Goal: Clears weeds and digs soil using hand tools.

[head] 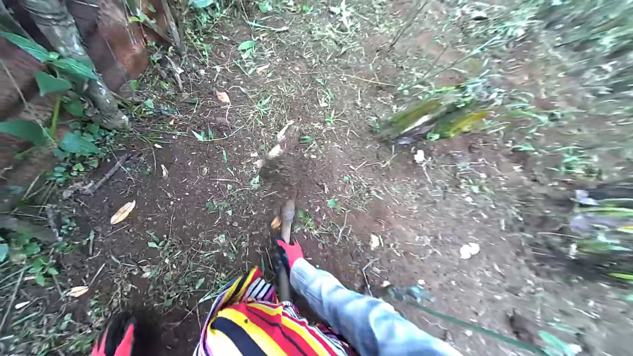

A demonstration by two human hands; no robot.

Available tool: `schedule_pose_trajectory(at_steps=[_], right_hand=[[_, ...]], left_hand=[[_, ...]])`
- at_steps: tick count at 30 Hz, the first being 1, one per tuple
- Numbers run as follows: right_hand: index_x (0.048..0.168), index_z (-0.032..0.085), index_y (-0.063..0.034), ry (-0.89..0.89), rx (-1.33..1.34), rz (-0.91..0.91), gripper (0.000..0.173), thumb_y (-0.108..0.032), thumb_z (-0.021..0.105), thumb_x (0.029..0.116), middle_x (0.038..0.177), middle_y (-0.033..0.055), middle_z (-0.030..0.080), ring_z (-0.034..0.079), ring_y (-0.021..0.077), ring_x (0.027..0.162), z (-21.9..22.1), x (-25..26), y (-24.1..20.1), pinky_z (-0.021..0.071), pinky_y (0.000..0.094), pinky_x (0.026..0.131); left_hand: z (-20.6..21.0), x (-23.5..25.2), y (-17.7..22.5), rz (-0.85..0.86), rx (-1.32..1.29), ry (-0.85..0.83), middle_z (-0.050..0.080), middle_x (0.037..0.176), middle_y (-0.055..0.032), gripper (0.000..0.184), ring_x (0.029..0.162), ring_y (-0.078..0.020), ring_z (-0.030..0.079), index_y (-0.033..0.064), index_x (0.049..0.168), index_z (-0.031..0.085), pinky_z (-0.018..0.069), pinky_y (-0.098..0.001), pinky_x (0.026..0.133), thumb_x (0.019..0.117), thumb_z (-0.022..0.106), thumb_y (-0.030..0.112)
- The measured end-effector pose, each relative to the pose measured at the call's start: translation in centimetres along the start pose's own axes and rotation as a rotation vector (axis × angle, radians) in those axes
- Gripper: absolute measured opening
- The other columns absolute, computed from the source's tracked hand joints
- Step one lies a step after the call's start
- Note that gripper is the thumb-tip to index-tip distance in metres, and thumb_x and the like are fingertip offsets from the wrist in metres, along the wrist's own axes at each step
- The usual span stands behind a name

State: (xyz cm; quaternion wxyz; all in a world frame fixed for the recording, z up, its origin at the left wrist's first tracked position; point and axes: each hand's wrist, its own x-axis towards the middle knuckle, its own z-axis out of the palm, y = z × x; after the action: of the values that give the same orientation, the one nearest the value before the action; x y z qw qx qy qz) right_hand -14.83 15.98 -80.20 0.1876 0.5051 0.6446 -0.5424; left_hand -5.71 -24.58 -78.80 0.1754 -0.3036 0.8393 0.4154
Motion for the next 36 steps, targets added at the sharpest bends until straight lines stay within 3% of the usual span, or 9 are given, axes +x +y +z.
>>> schedule_pose_trajectory(at_steps=[6, 10, 12, 16, 20, 24, 29, 33, 36], right_hand=[[0.134, 0.059, 0.0043, 0.176, -0.132, -0.205, 0.046, -0.032, 0.055, 0.1074, 0.122, 0.0245, 0.066, 0.067, 0.0315, 0.107, -9.6, 4.3, -9.2, 0.0529, 0.0488, 0.098], [0.11, 0.05, -0.003, -0.032, 0.383, -0.477, 0.037, -0.034, 0.03, 0.1122, 0.079, 0.0047, 0.052, 0.054, 0.011, 0.064, -9.3, 14.9, -15.5, 0.0504, 0.0288, 0.058], [0.125, 0.052, 0.0056, -0.117, 0.233, -0.452, 0.038, -0.024, 0.032, 0.1127, 0.095, 0.0122, 0.06, 0.06, 0.0136, 0.08, -4.2, 11.5, -14.5, 0.0537, 0.0299, 0.074], [0.12, 0.058, -0.002, -0.098, -0.085, -0.062, 0.032, -0.03, 0.047, 0.1101, 0.083, 0.0073, 0.06, 0.057, 0.0136, 0.064, 1.3, 2.7, -5.2, 0.0524, 0.0306, 0.059], [0.141, 0.053, 0.0025, -0.08, -0.383, -0.143, 0.045, -0.028, 0.055, 0.1076, 0.123, 0.0222, 0.065, 0.066, 0.027, 0.104, -7.4, 1.4, -8.4, 0.0536, 0.0431, 0.095], [0.099, 0.051, -0.0111, -0.094, 0.415, -0.377, 0.029, -0.032, 0.035, 0.1102, 0.066, -0.0026, 0.052, 0.051, 0.0025, 0.05, -4.1, 8.6, -9.5, 0.0466, 0.0192, 0.045], [0.139, 0.056, 0.0011, -0.3, -0.477, -0.093, 0.047, -0.031, 0.06, 0.1047, 0.125, 0.0213, 0.065, 0.065, 0.0285, 0.112, 3.2, -2.4, -2.9, 0.051, 0.0451, 0.101], [0.139, 0.055, 0.0037, -0.273, -0.562, -0.263, 0.045, -0.025, 0.06, 0.1045, 0.126, 0.0256, 0.064, 0.064, 0.0335, 0.114, -0.3, -3.4, -9.4, 0.0493, 0.0489, 0.102], [0.12, 0.055, 0.0, -0.009, 0.116, -0.251, 0.028, -0.025, 0.045, 0.1101, 0.082, 0.0115, 0.059, 0.057, 0.0171, 0.062, 2.6, 2.6, -12.4, 0.0528, 0.0326, 0.057]], left_hand=[[1.4, 0.2, 1.6, 0.052, 0.12, -0.027, 0.027, 0.161, -0.0359, 0.071, 0.151, -0.0489, 0.026, -0.0029, 0.155, 0.039, 0.0214, -0.0597, 0.124, 0.1012, 0.059, 0.039], [1.6, 0.0, 1.1, 0.056, 0.109, -0.006, 0.029, 0.16, -0.0347, 0.07, 0.151, -0.0477, 0.027, -0.0012, 0.154, 0.042, 0.022, -0.0592, 0.124, 0.0996, 0.061, 0.038], [1.8, 0.1, 1.1, 0.048, 0.089, 0.0, 0.029, 0.16, -0.0341, 0.068, 0.151, -0.0468, 0.028, 0.0004, 0.154, 0.043, 0.0234, -0.0589, 0.123, 0.0997, 0.061, 0.037], [1.7, 0.3, 0.7, -0.02, 0.109, 0.005, 0.027, 0.162, -0.0336, 0.07, 0.152, -0.0477, 0.026, 0.0023, 0.156, 0.04, 0.0221, -0.0597, 0.124, 0.1011, 0.058, 0.042], [2.5, 1.3, 0.4, 0.021, 0.105, 0.029, 0.029, 0.162, -0.0323, 0.073, 0.151, -0.0475, 0.027, 0.0048, 0.156, 0.042, 0.0227, -0.0616, 0.123, 0.0985, 0.059, 0.048], [3.3, 0.9, 1.4, 0.045, 0.093, -0.004, 0.026, 0.162, -0.0331, 0.073, 0.152, -0.0488, 0.025, 0.0074, 0.156, 0.042, 0.0214, -0.0637, 0.122, 0.0967, 0.061, 0.047], [3.0, 0.4, 1.4, 0.062, 0.071, 0.034, 0.027, 0.163, -0.0322, 0.072, 0.152, -0.0486, 0.025, 0.0062, 0.156, 0.042, 0.0216, -0.0637, 0.122, 0.0978, 0.061, 0.045], [1.4, 0.5, -0.3, 0.062, 0.076, 0.09, 0.026, 0.162, -0.0343, 0.073, 0.151, -0.051, 0.024, 0.0031, 0.155, 0.042, 0.0201, -0.0658, 0.122, 0.0985, 0.06, 0.045], [0.6, 0.0, -1.3, 0.006, 0.073, 0.106, 0.025, 0.162, -0.0349, 0.073, 0.152, -0.051, 0.023, 0.0023, 0.156, 0.04, 0.0196, -0.0652, 0.122, 0.0991, 0.06, 0.044]])
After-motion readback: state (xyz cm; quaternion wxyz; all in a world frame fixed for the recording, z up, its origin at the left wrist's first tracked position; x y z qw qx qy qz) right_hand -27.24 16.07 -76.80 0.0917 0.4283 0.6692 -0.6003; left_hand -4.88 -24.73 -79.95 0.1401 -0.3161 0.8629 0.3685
